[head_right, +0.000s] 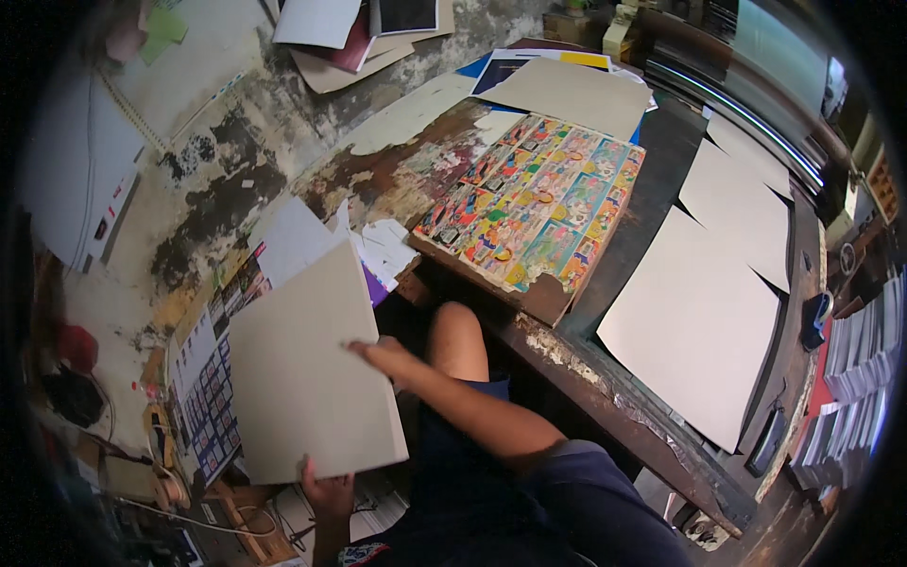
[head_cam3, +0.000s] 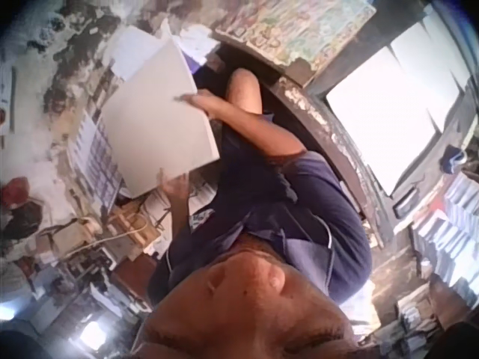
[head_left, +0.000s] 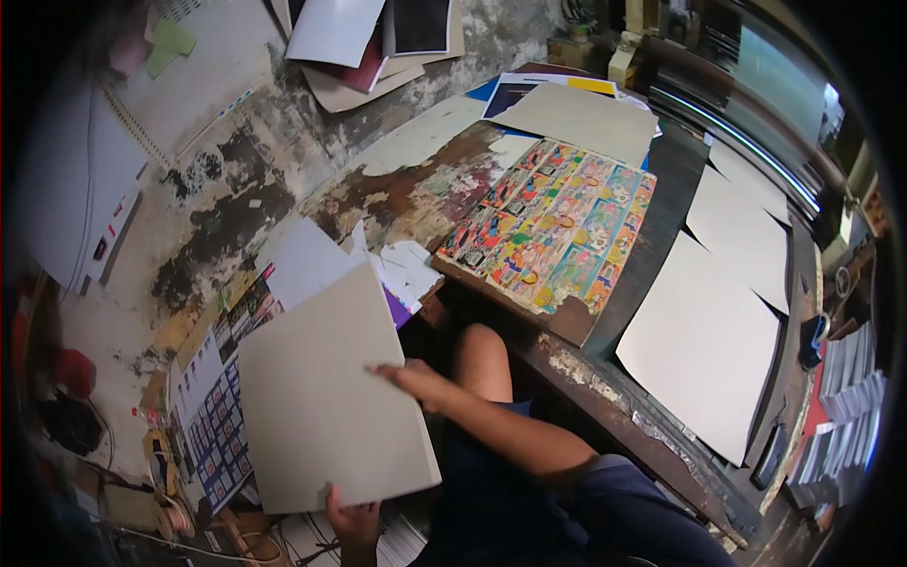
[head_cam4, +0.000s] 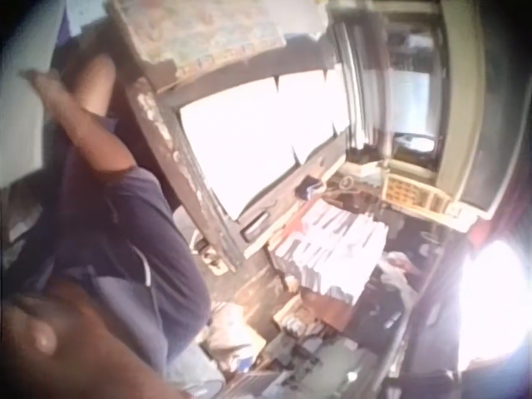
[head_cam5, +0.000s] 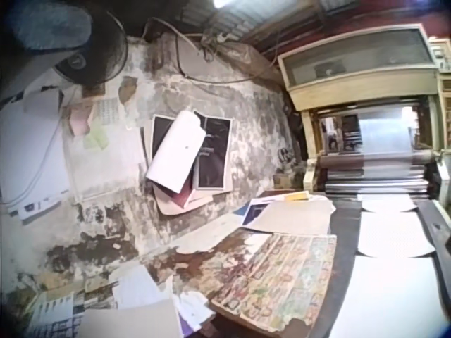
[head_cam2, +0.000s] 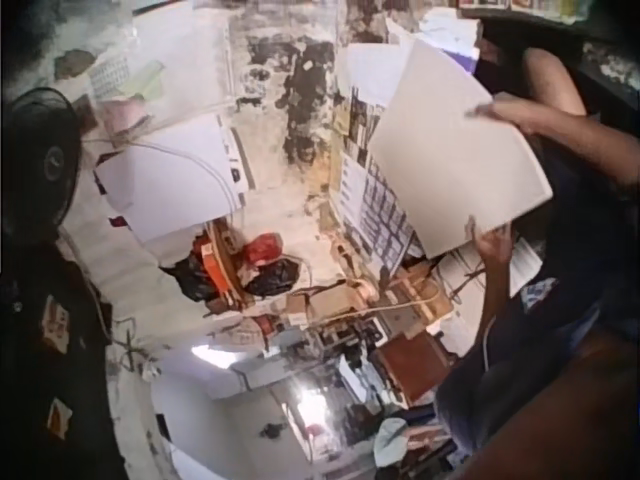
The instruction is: The person repeatedly takes sheets of cardboard from a stack and places them onto a machine feed table, aligning and guiding each sheet toward the rollers.
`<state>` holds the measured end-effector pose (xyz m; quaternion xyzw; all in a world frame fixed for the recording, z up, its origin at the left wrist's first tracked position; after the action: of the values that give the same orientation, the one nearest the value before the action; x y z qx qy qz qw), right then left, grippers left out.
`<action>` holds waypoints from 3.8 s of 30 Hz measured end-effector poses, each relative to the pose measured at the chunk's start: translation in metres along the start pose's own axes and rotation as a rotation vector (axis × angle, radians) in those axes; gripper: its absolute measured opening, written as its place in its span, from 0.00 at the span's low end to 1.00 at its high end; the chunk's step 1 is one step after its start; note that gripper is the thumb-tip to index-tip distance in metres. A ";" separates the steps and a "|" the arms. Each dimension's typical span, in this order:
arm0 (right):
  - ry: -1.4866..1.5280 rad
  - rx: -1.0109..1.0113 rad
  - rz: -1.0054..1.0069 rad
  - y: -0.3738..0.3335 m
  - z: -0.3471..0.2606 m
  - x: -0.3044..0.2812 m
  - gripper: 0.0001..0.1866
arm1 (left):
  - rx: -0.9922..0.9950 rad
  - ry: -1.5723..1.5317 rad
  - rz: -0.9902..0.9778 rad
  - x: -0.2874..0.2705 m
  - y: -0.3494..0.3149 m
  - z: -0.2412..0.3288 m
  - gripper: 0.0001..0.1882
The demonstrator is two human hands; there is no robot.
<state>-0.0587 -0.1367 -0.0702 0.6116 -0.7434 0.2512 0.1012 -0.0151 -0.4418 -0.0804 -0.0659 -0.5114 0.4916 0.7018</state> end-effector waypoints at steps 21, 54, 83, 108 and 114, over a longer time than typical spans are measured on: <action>-0.283 -0.918 0.878 -0.167 -0.163 -0.183 0.29 | 0.355 0.401 -0.212 0.219 0.167 0.039 0.33; -0.768 -1.695 0.126 -0.383 -0.212 0.027 0.38 | 1.101 2.185 -1.149 0.410 0.144 -0.190 0.42; 0.690 -0.646 1.224 -0.348 0.025 -0.240 0.16 | 0.878 1.865 -1.268 0.418 0.146 -0.186 0.35; 0.870 -0.939 1.446 -0.351 -0.052 -0.460 0.27 | 0.198 0.694 -0.514 0.406 0.151 -0.185 0.24; 0.481 -0.795 0.716 -0.357 -0.094 -0.299 0.30 | 0.771 1.483 -1.160 0.404 0.105 -0.194 0.20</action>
<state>0.3388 0.1220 -0.0376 0.1632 -0.8971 0.1034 0.3974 0.0686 -0.0027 0.0295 0.1347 0.2929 0.0417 0.9457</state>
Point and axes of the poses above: each hand's wrist, its own y-axis towards the middle knuckle, its own x-axis out of the palm, z = x × y, the point moved 3 cm from there along y, towards the middle knuckle, and after that the axes turned 13 degrees about -x, right-handed, at the moved point
